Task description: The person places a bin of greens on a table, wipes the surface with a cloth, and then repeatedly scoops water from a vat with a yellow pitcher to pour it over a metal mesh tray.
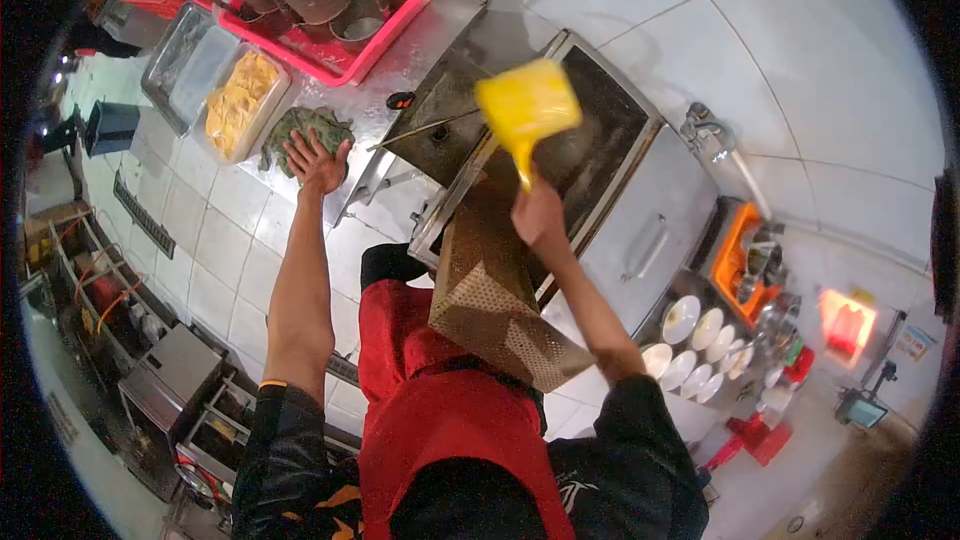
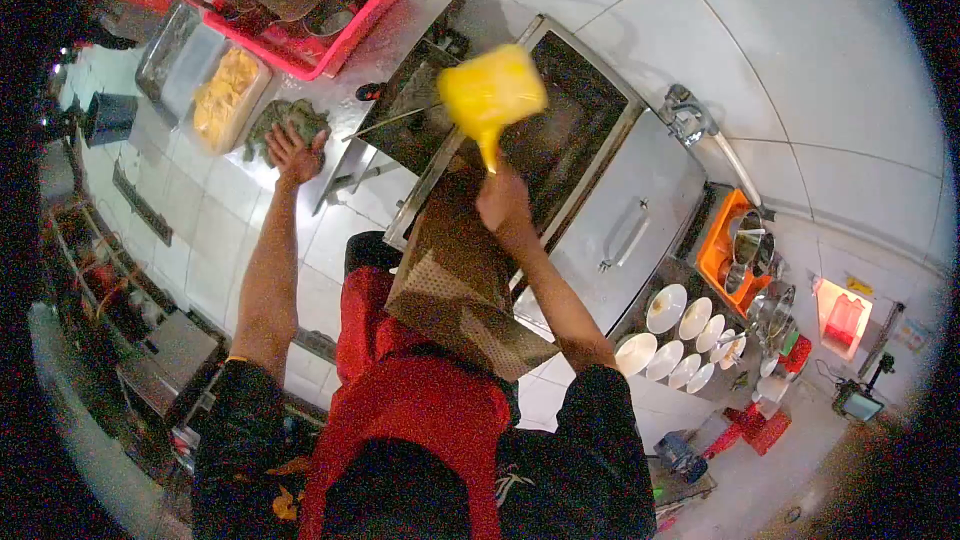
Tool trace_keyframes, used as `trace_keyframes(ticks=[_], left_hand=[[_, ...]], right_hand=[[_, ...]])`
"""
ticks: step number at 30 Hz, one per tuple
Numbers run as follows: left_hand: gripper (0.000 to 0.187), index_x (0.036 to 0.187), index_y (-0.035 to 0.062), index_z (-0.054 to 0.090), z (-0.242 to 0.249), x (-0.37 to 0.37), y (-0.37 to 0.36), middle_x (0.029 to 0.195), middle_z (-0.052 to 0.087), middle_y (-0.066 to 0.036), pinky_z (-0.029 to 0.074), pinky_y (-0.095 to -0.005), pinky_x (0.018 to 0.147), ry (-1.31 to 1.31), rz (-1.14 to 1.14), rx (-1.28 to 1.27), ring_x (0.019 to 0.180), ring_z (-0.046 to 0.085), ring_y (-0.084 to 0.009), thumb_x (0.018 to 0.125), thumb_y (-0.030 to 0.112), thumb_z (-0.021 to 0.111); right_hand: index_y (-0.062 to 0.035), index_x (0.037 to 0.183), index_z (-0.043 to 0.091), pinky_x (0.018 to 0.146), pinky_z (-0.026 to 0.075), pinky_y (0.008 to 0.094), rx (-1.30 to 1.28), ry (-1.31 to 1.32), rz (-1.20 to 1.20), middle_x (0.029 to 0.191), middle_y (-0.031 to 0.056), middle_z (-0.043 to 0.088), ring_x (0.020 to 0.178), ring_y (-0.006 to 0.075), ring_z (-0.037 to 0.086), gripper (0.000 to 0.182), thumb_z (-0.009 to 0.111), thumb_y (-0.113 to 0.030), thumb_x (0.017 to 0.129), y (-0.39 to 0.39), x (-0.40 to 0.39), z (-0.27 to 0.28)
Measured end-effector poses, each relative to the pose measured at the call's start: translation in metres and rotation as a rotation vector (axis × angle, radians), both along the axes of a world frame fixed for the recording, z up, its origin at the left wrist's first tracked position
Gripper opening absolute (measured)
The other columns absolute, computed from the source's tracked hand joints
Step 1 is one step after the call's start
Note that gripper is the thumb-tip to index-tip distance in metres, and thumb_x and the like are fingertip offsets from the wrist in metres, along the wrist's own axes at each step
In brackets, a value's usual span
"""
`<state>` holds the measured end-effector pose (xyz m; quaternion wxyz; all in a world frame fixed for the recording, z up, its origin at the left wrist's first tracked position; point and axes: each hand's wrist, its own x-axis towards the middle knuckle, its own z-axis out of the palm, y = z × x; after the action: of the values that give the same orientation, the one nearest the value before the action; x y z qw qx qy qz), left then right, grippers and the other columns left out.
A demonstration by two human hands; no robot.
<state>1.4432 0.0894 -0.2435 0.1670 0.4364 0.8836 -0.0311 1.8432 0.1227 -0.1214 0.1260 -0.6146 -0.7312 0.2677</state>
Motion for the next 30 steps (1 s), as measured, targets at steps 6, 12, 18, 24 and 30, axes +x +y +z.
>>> trace_keyframes(ticks=[6, 12, 18, 24, 30], left_hand=[[0.095, 0.146, 0.0094, -0.006, 0.011, 0.006, 0.021, 0.149, -0.019, -0.02, -0.009, -0.0535, 0.108, -0.032, 0.021, -0.055, 0.135, -0.021, -0.0402, 0.083, 0.073, 0.026], [0.095, 0.146, 0.0097, -0.006, 0.013, 0.011, 0.006, 0.149, -0.019, -0.019, -0.008, -0.0526, 0.108, -0.034, 0.03, -0.105, 0.136, -0.02, -0.04, 0.083, 0.072, 0.027], [0.095, 0.146, 0.0089, -0.005, 0.007, 0.007, 0.015, 0.149, -0.017, -0.019, -0.006, -0.0531, 0.109, 0.029, -0.013, -0.107, 0.137, -0.017, -0.04, 0.083, 0.072, 0.028], [0.097, 0.146, 0.0094, -0.005, -0.051, -0.018, 0.005, 0.15, -0.015, -0.019, -0.004, -0.0523, 0.11, 0.178, -0.09, -0.14, 0.136, -0.017, -0.0403, 0.082, 0.074, 0.029], [0.097, 0.146, 0.0071, 0.001, -0.109, -0.067, 0.002, 0.151, -0.008, -0.02, 0.009, -0.0557, 0.109, 0.584, -0.404, -0.238, 0.136, -0.005, -0.0462, 0.082, 0.072, 0.034]], right_hand=[[-0.0053, 0.101, 0.051, 0.043, 0.031, 0.0178, -1.013, 1.496, -0.799, 0.062, -0.0032, 0.042, 0.048, 0.006, 0.038, 0.029, 0.047, -0.033, 0.095, 0.068, 0.073, -0.059], [-0.0036, 0.089, 0.05, 0.044, 0.033, 0.0223, -1.085, 2.081, -0.784, 0.062, -0.0018, 0.038, 0.051, 0.0095, 0.038, 0.04, 0.04, -0.042, 0.096, 0.087, 0.071, -0.136], [-0.0082, 0.075, 0.044, 0.043, 0.031, 0.025, -1.038, 2.055, -0.858, 0.056, -0.0009, 0.033, 0.049, 0.0109, 0.034, 0.048, 0.038, -0.052, 0.093, 0.102, 0.094, -0.176], [-0.007, 0.075, 0.049, 0.045, 0.036, 0.0222, -0.976, 2.51, -0.597, 0.056, -0.0023, 0.036, 0.05, 0.0107, 0.039, 0.05, 0.039, -0.054, 0.091, 0.108, 0.127, -0.227], [-0.0073, 0.078, 0.051, 0.042, 0.033, 0.0208, -0.814, 2.514, -1.032, 0.055, -0.0033, 0.035, 0.046, 0.008, 0.035, 0.045, 0.043, -0.049, 0.092, 0.116, 0.118, -0.203]])
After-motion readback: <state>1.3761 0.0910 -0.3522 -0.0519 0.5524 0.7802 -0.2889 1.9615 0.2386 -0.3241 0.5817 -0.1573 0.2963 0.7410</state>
